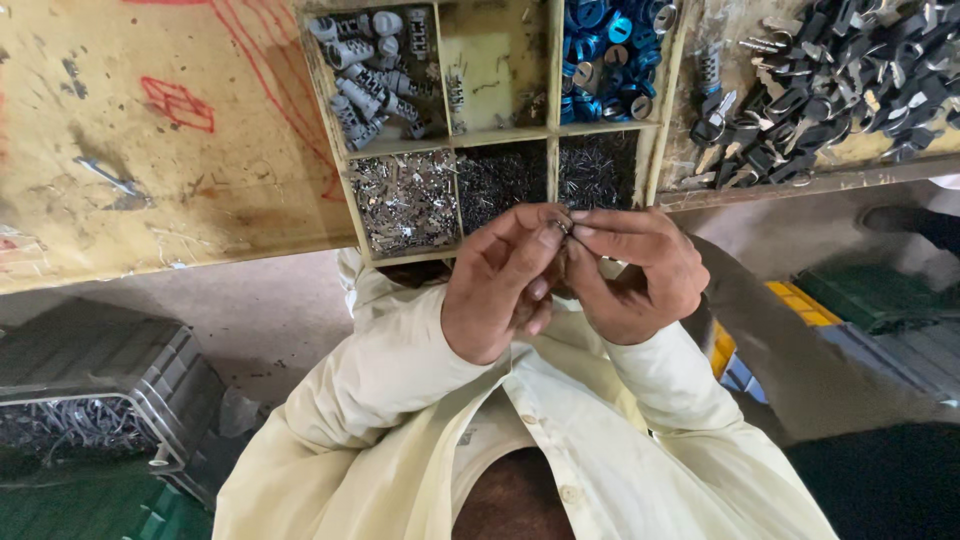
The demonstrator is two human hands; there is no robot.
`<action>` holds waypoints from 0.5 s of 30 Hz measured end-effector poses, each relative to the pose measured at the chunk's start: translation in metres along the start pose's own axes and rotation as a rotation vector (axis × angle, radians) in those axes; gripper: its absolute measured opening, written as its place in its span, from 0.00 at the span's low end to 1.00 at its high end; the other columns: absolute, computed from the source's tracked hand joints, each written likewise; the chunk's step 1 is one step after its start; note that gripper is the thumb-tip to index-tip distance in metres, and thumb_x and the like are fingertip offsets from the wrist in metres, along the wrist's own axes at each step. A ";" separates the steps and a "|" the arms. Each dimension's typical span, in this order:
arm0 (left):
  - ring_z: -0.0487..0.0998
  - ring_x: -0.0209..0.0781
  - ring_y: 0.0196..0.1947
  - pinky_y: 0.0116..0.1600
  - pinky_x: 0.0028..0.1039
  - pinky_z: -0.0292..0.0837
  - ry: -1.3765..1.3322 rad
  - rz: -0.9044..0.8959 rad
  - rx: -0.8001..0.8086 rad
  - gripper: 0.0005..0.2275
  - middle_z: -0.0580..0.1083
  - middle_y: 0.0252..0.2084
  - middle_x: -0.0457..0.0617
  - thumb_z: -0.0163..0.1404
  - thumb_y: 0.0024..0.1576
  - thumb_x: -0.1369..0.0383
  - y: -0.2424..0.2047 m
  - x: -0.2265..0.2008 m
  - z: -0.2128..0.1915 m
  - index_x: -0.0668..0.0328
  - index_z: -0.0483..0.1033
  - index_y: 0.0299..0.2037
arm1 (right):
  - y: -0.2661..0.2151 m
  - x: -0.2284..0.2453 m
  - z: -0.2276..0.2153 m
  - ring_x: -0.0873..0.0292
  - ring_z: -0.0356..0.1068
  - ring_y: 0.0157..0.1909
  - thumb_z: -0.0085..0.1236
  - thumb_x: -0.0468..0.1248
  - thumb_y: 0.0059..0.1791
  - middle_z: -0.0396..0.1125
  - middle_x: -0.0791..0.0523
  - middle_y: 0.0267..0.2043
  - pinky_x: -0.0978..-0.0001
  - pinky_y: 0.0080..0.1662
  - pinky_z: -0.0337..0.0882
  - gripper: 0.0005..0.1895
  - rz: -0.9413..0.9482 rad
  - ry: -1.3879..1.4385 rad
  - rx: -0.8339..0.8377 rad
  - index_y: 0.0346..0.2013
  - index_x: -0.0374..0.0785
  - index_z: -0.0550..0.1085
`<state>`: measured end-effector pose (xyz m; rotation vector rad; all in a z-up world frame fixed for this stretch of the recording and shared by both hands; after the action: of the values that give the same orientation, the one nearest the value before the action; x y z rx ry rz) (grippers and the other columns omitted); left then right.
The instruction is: The person assembles keychains by hand, picking small metal parts from a compartmentalized tray, inserting them into blue plastic keychain heads, and attaching metal keys. Completed keychains are placed on the workbench.
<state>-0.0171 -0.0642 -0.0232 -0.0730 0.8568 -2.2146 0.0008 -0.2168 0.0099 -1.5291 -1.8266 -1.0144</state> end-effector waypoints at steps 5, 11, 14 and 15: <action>0.70 0.24 0.33 0.30 0.19 0.69 0.251 0.091 0.030 0.08 0.71 0.45 0.44 0.49 0.67 0.68 -0.006 -0.015 -0.005 0.61 0.71 0.52 | 0.005 -0.001 -0.004 0.54 0.76 0.35 0.76 0.26 0.42 0.75 0.51 0.39 0.66 0.38 0.73 0.16 -0.151 -0.034 0.064 0.38 0.38 0.77; 0.68 0.23 0.34 0.32 0.17 0.69 0.372 0.097 0.101 0.06 0.69 0.49 0.42 0.50 0.63 0.77 -0.007 -0.032 -0.007 0.63 0.70 0.49 | 0.021 -0.003 -0.011 0.58 0.74 0.32 0.80 0.32 0.41 0.74 0.57 0.37 0.67 0.38 0.71 0.17 -0.239 0.008 0.192 0.37 0.37 0.78; 0.70 0.25 0.42 0.45 0.18 0.70 0.588 0.247 0.151 0.07 0.69 0.49 0.43 0.51 0.61 0.79 -0.011 -0.045 -0.010 0.65 0.70 0.48 | 0.036 0.004 -0.015 0.60 0.74 0.32 0.80 0.34 0.40 0.75 0.58 0.37 0.69 0.33 0.68 0.15 -0.423 -0.039 0.268 0.37 0.41 0.81; 0.71 0.25 0.46 0.51 0.18 0.70 0.694 0.333 0.169 0.07 0.69 0.50 0.44 0.51 0.60 0.80 -0.014 -0.051 -0.012 0.66 0.70 0.47 | 0.041 0.008 -0.014 0.60 0.75 0.33 0.79 0.34 0.40 0.75 0.59 0.38 0.69 0.34 0.69 0.14 -0.444 -0.041 0.299 0.38 0.42 0.81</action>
<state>0.0070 -0.0165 -0.0134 0.8987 0.9440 -1.9840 0.0385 -0.2213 0.0325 -0.9977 -2.2872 -0.8477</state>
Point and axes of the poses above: each hand's wrist, its own y-axis towards the middle knuckle, its own z-axis out of the palm, x = y × z, the point moved 2 cm from there along y, towards the middle knuckle
